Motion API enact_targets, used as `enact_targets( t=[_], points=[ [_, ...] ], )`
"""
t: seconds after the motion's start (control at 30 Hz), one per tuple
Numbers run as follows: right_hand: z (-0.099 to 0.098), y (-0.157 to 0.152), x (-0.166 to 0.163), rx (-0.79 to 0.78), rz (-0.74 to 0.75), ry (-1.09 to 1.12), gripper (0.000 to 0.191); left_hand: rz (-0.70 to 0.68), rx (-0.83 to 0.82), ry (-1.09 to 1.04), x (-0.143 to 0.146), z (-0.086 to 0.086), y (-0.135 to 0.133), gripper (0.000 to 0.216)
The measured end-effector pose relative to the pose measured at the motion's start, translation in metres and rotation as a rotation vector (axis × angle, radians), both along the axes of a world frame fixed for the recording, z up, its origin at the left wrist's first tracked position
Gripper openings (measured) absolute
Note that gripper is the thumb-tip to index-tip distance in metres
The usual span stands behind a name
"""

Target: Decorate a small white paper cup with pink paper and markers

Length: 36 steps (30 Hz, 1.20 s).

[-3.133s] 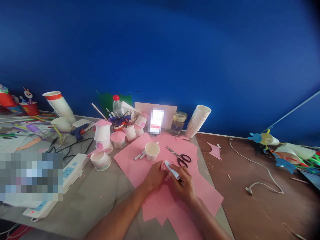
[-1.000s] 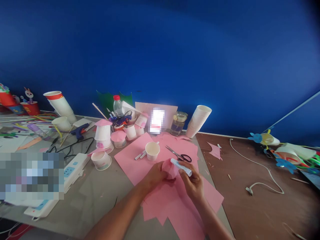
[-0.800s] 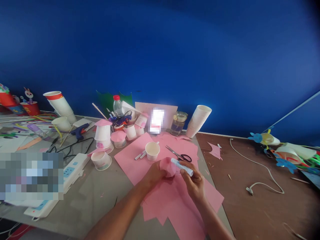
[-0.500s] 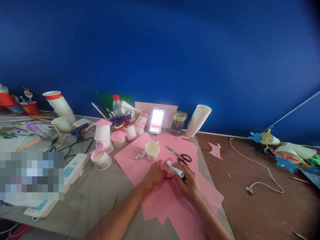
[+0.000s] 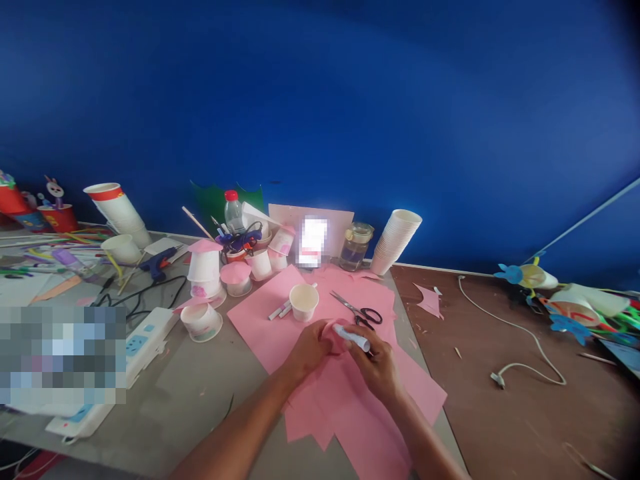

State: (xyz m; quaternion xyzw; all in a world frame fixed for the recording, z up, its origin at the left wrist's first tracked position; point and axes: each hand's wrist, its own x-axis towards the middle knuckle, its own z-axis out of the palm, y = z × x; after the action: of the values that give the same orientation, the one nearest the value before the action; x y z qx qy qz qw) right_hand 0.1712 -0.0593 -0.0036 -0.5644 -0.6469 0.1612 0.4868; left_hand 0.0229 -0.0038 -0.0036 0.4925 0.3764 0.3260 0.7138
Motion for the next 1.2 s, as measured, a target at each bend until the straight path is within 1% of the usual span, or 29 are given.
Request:
enact_targets(
  t=[0.07,0.13,0.23,0.3,0.37,0.43,0.5,0.57,0.63,0.73,0.83,0.9,1.03,1.1,1.2],
  points=[
    [0.001,-0.001,0.002,-0.002,-0.023,0.042,0.022,-0.001,-0.031,-0.013,0.001,0.003,0.000,0.044],
    [0.001,-0.002,0.002,-0.002,-0.041,0.047,0.023,-0.008,-0.039,-0.022,0.001,0.004,0.000,0.041],
    [-0.002,0.000,0.001,-0.026,-0.041,0.021,0.023,0.003,-0.002,0.002,0.001,-0.001,0.000,0.028],
    [-0.004,0.002,-0.001,-0.081,-0.025,0.025,0.023,0.035,0.028,0.064,0.000,-0.006,0.001,0.019],
    [-0.005,0.003,-0.003,-0.141,0.002,0.063,0.024,0.057,0.040,0.111,-0.001,-0.010,0.001,0.016],
    [-0.004,0.004,-0.003,-0.180,0.026,0.123,0.024,0.049,0.046,0.111,-0.001,-0.009,0.001,0.020],
    [-0.002,0.004,-0.002,-0.194,0.034,0.190,0.024,0.022,0.052,0.072,-0.001,-0.007,0.001,0.032],
    [-0.001,0.004,0.001,-0.185,0.033,0.256,0.024,0.007,0.063,0.046,0.000,-0.006,0.001,0.043],
    [0.001,0.004,0.003,-0.159,0.018,0.308,0.024,0.017,0.068,0.047,0.001,-0.006,0.001,0.046],
    [0.001,0.004,0.003,-0.139,0.004,0.310,0.025,0.017,0.071,0.044,0.001,-0.010,0.002,0.044],
    [0.002,0.004,0.001,-0.183,0.027,0.257,0.023,0.018,0.114,0.048,0.001,-0.011,0.003,0.039],
    [0.002,0.004,0.001,-0.204,0.040,0.252,0.023,0.023,0.127,0.050,0.001,-0.010,0.003,0.041],
    [0.000,0.005,0.002,-0.143,0.009,0.273,0.025,0.016,0.049,0.029,0.001,-0.009,0.002,0.045],
    [-0.001,0.005,0.002,-0.134,0.006,0.255,0.025,0.019,0.049,0.031,0.001,-0.008,0.002,0.041],
    [0.001,0.004,0.001,-0.161,0.030,0.230,0.024,0.023,0.105,0.033,0.002,-0.006,0.002,0.033]
  ],
)
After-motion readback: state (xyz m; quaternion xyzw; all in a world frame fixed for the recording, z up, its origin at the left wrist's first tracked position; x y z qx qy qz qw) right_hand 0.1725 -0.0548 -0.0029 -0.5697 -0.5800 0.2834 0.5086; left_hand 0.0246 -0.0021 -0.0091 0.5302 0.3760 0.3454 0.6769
